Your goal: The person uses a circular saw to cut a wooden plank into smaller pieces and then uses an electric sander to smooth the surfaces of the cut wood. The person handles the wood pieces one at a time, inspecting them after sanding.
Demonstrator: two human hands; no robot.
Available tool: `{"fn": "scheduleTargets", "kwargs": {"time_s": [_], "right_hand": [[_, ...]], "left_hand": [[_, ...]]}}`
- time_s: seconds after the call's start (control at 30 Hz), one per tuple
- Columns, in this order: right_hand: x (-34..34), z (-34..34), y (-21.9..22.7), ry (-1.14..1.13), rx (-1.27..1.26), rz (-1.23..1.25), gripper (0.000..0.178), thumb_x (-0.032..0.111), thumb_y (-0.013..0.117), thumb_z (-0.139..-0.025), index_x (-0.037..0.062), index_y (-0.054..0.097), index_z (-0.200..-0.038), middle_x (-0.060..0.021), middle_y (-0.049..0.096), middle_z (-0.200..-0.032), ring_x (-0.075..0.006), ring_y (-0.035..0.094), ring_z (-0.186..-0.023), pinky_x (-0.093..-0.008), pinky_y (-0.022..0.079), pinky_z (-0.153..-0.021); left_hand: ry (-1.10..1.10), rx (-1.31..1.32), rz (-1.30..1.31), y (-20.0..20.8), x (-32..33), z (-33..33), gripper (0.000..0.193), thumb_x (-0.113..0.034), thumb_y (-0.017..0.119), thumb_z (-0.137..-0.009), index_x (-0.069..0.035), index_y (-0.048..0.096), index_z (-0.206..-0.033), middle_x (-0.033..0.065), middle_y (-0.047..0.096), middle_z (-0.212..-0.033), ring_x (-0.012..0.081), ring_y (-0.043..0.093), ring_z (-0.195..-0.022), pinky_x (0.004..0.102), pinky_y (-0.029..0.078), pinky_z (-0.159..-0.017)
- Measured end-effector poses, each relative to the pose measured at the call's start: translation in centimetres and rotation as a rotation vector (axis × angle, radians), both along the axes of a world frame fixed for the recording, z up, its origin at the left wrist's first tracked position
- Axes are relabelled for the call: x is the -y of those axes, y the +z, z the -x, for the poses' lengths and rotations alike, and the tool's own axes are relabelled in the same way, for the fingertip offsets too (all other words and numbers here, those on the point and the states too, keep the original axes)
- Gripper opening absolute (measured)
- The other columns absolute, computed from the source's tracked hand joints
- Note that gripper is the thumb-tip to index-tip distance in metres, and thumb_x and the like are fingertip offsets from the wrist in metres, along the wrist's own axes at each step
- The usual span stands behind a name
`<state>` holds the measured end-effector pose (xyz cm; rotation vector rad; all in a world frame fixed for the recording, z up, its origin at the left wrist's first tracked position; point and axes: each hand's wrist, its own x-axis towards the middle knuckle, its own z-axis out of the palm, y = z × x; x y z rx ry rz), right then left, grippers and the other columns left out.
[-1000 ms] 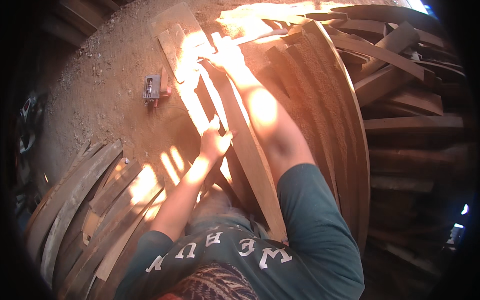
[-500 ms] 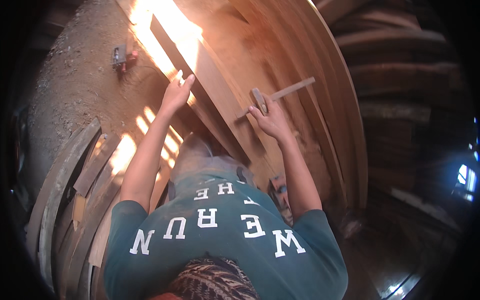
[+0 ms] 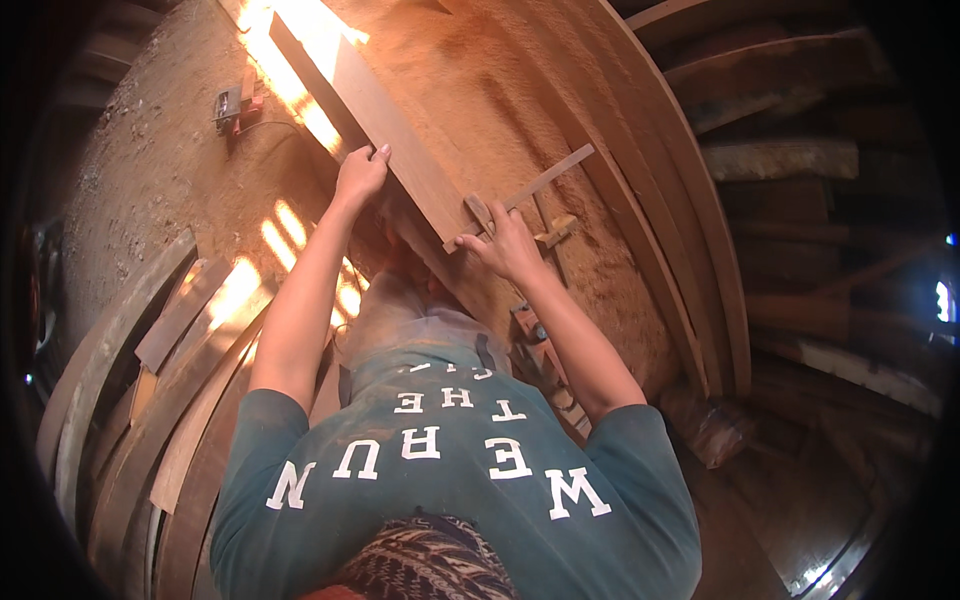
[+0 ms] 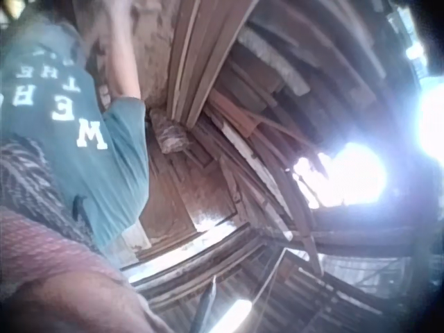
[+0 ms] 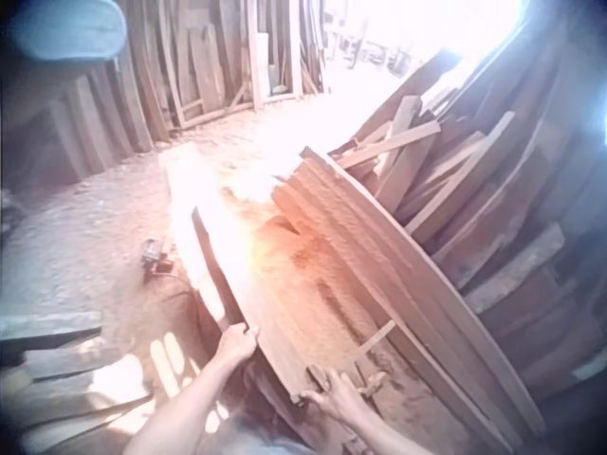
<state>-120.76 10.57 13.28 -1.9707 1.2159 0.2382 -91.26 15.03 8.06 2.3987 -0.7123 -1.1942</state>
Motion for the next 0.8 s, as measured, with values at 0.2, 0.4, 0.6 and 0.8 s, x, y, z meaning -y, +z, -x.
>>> {"fn": "scheduleTargets", "kwargs": {"time_s": [0.2,0.4,0.6,0.8], "right_hand": [[3.0,-6.9,-1.6,-0.004,0.144,0.035,0.095,0.058,0.087,-0.078,0.0004,0.050,-0.144,-0.0374,0.064,-0.119,-0.0510,0.064,-0.115,-0.0536,0.054,-0.097],[-3.2,-3.4,0.6,0.011,0.315,0.218,0.100,0.028,0.090,-0.078,0.0140,0.034,-0.159,-0.0387,0.046,-0.137,-0.0570,0.055,-0.124,-0.0549,0.053,-0.100],[-5.4,-3.4,-2.5,0.072,0.225,0.293,0.111,0.019,0.089,-0.076,0.0139,0.022,-0.164,-0.0385,0.048,-0.135,-0.0561,0.055,-0.123,-0.0558,0.053,-0.101],[-4.4,-3.9,0.2,0.121,0.209,0.353,0.107,0.021,0.087,-0.075,0.0122,0.025,-0.162,-0.0369,0.051,-0.132,-0.0534,0.057,-0.122,-0.0558,0.053,-0.101]], "left_hand": [[-0.055,-0.073,0.050,-1.5,-0.3,-2.2,0.056,-0.050,0.063,-0.101,0.006,0.069,-0.104,0.0256,0.073,-0.100,0.0354,0.072,-0.099,0.0463,0.056,-0.086],[0.208,-0.435,0.355,-4.9,-8.3,-2.4,0.042,-0.034,0.064,-0.104,0.001,0.061,-0.127,0.0106,0.074,-0.100,0.0192,0.070,-0.087,0.0347,0.056,-0.075],[0.555,-0.571,0.230,-5.8,-13.7,1.5,0.050,-0.016,0.063,-0.104,0.001,0.054,-0.150,0.0137,0.075,-0.124,0.0204,0.073,-0.103,0.0316,0.057,-0.079],[0.492,-0.769,0.189,-4.2,-13.4,2.5,0.058,-0.033,0.065,-0.106,-0.008,0.049,-0.155,0.0101,0.068,-0.140,0.0235,0.067,-0.121,0.0380,0.052,-0.101]]}}
